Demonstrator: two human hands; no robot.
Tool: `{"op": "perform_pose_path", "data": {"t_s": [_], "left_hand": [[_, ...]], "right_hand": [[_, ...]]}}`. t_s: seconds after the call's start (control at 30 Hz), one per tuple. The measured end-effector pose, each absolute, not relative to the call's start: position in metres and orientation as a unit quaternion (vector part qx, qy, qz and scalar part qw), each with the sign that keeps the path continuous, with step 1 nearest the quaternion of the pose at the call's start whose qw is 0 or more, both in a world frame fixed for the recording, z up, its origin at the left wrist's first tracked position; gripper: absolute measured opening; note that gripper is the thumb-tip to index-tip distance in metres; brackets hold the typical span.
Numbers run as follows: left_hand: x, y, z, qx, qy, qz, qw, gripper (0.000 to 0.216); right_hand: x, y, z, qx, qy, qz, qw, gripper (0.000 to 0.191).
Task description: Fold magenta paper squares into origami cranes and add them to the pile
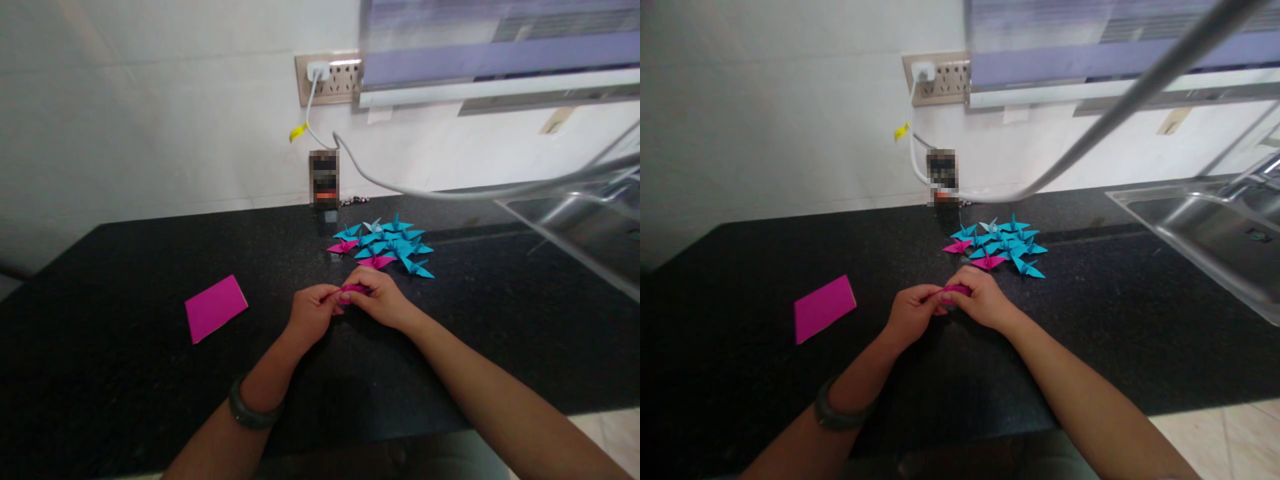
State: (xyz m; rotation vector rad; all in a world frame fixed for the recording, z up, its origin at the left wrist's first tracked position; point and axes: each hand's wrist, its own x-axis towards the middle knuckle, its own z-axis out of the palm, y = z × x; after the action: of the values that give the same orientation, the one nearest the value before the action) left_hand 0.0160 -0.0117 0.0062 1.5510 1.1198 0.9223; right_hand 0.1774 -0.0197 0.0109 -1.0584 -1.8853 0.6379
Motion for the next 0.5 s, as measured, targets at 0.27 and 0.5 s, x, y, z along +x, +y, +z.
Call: {"op": "perform_pose_path", "data": {"t_s": [0.27,0.5], "left_hand": [[0.0157,-0.0136,0.0055,0.657,0.465,0.366,0.467,0.017],[0.0180,-0.0149,0.0100,0.631,0.472,0.380,0.484,0.013]], "right_hand": [[0.1757,-0.0221,0.0098,-0.410,-0.760,0.252,0.436,0.012],[0.1720,-0.0252,0.0135,-0.435,-0.751,0.250,0.429,0.018]]}}
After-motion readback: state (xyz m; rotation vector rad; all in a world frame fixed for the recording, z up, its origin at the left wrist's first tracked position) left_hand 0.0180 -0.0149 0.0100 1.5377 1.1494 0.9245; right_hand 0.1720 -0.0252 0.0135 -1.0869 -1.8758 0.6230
